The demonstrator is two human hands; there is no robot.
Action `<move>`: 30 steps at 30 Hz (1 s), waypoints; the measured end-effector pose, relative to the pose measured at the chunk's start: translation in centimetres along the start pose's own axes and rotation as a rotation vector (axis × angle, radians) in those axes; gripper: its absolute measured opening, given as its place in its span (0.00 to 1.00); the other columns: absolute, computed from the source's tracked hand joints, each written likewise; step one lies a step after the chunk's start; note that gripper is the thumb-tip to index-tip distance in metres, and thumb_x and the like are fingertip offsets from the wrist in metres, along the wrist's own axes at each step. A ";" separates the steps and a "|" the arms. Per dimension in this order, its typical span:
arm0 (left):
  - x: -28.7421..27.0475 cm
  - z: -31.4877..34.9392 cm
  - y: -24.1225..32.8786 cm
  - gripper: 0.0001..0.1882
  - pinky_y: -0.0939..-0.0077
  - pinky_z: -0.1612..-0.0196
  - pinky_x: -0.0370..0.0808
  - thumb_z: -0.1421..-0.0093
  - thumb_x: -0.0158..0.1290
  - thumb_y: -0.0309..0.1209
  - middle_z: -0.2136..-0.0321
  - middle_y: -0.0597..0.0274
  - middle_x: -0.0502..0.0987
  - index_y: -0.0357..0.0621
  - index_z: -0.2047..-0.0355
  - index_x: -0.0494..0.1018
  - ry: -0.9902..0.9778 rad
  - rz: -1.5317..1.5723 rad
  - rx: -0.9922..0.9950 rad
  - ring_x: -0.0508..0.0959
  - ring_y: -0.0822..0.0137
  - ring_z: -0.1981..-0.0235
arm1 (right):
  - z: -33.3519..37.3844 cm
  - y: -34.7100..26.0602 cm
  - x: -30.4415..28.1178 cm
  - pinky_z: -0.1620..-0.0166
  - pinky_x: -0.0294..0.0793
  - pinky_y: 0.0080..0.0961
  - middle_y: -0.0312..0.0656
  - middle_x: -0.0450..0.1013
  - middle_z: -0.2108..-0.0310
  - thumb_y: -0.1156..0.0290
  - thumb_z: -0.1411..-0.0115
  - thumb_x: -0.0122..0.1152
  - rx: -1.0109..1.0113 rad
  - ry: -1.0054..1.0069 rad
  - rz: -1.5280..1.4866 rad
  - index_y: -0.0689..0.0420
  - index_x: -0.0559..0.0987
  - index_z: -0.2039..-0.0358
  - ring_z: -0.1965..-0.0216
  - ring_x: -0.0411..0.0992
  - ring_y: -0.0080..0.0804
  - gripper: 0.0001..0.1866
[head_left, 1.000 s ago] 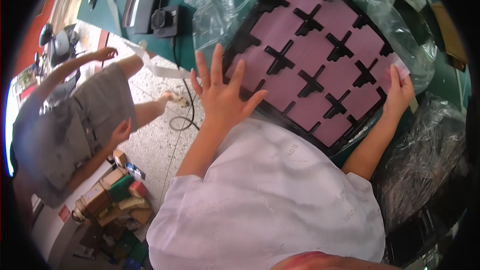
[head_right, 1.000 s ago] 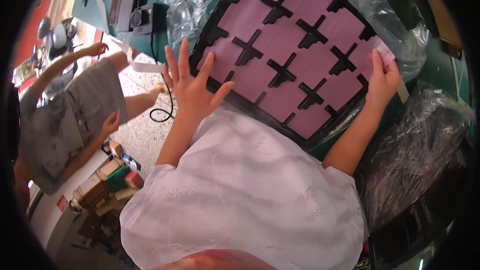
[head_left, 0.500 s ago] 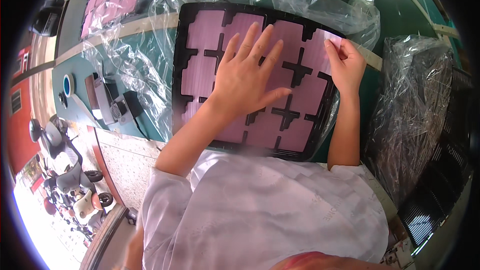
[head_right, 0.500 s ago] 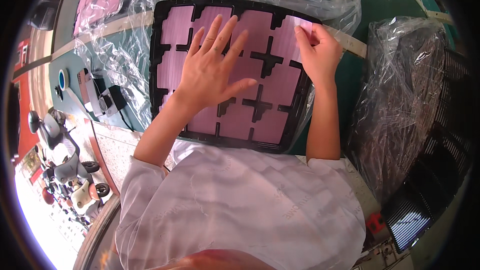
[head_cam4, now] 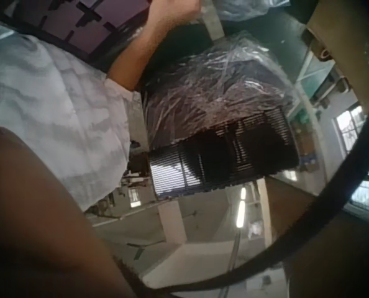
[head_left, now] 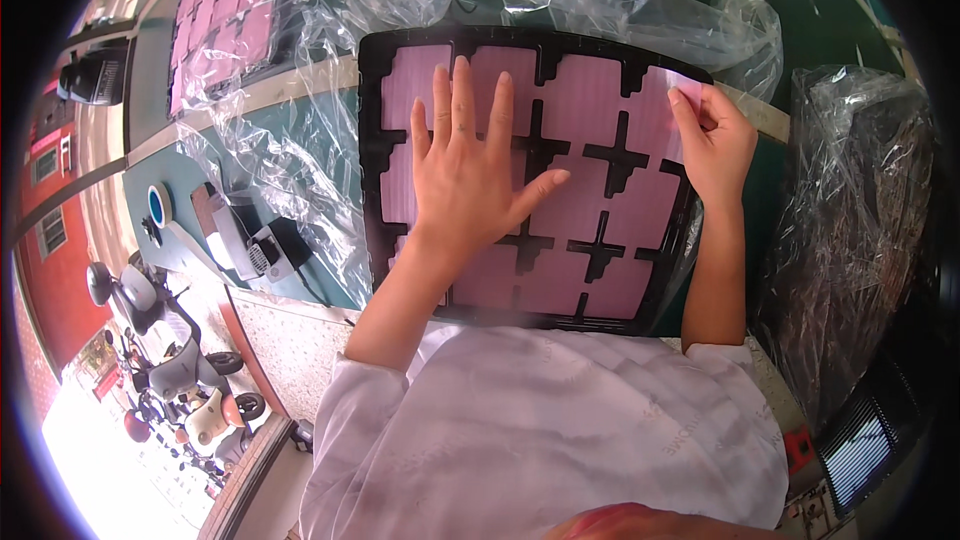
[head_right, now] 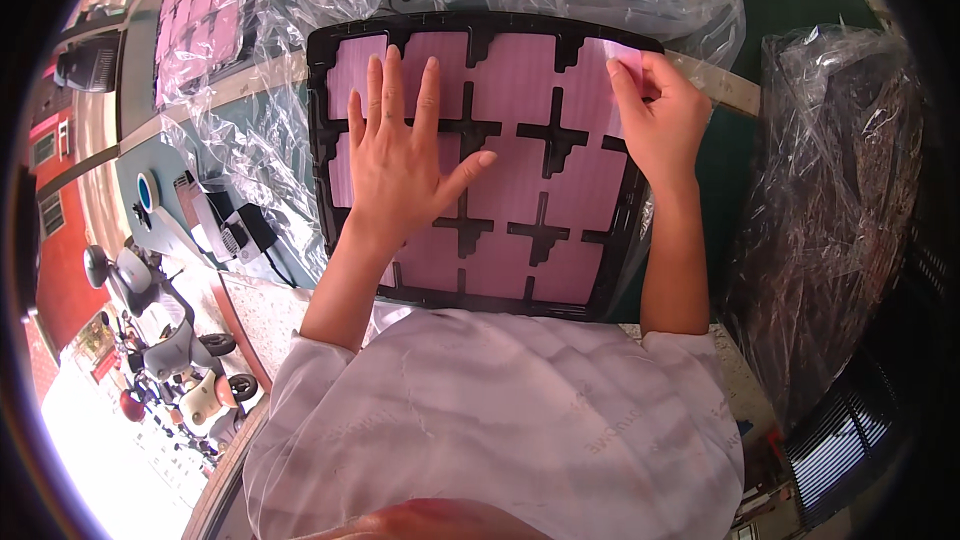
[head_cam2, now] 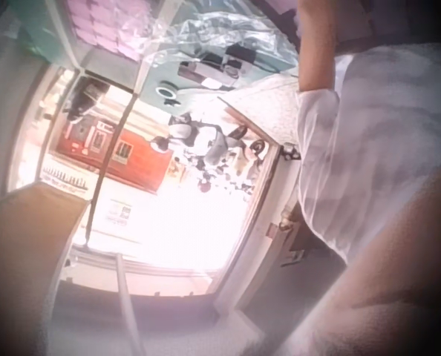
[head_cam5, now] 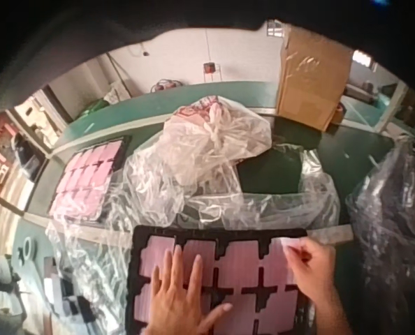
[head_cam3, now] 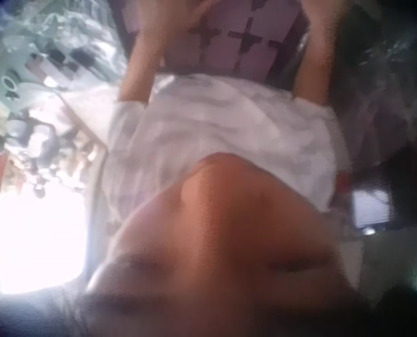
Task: Assembling pink foam inserts into black plastic packaging trays at a workbench.
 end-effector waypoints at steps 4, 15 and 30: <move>-0.1 0.1 0.1 0.55 0.26 0.32 0.51 0.41 0.51 0.71 0.29 0.29 0.54 0.38 0.29 0.60 -0.014 -0.040 -0.010 0.53 0.31 0.26 | 0.0 0.2 -0.1 0.67 0.73 0.15 0.33 0.80 0.74 0.73 0.37 0.70 0.010 -0.002 -0.025 0.65 0.83 0.63 0.72 0.76 0.13 0.08; 1.7 1.5 1.1 0.55 0.21 0.33 0.45 0.41 0.48 0.71 0.27 0.34 0.52 0.41 0.27 0.58 -0.098 -0.030 -0.066 0.49 0.38 0.24 | -0.1 0.9 -0.3 0.67 0.71 0.13 0.31 0.79 0.73 0.72 0.36 0.71 0.001 0.011 0.016 0.66 0.83 0.62 0.72 0.73 0.12 0.09; 2.1 -0.6 2.9 0.53 0.23 0.31 0.45 0.40 0.49 0.71 0.29 0.27 0.53 0.45 0.26 0.58 -0.069 0.028 0.026 0.51 0.33 0.26 | 1.0 0.5 -0.9 0.64 0.78 0.17 0.41 0.83 0.66 0.75 0.38 0.72 0.117 -0.012 -0.154 0.66 0.81 0.52 0.67 0.80 0.19 0.15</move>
Point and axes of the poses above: each hand's wrist, its own z-axis away from the middle knuckle, its own x-axis out of the palm, y = z × x, the point moved 9 cm from there along -z, towards the middle knuckle
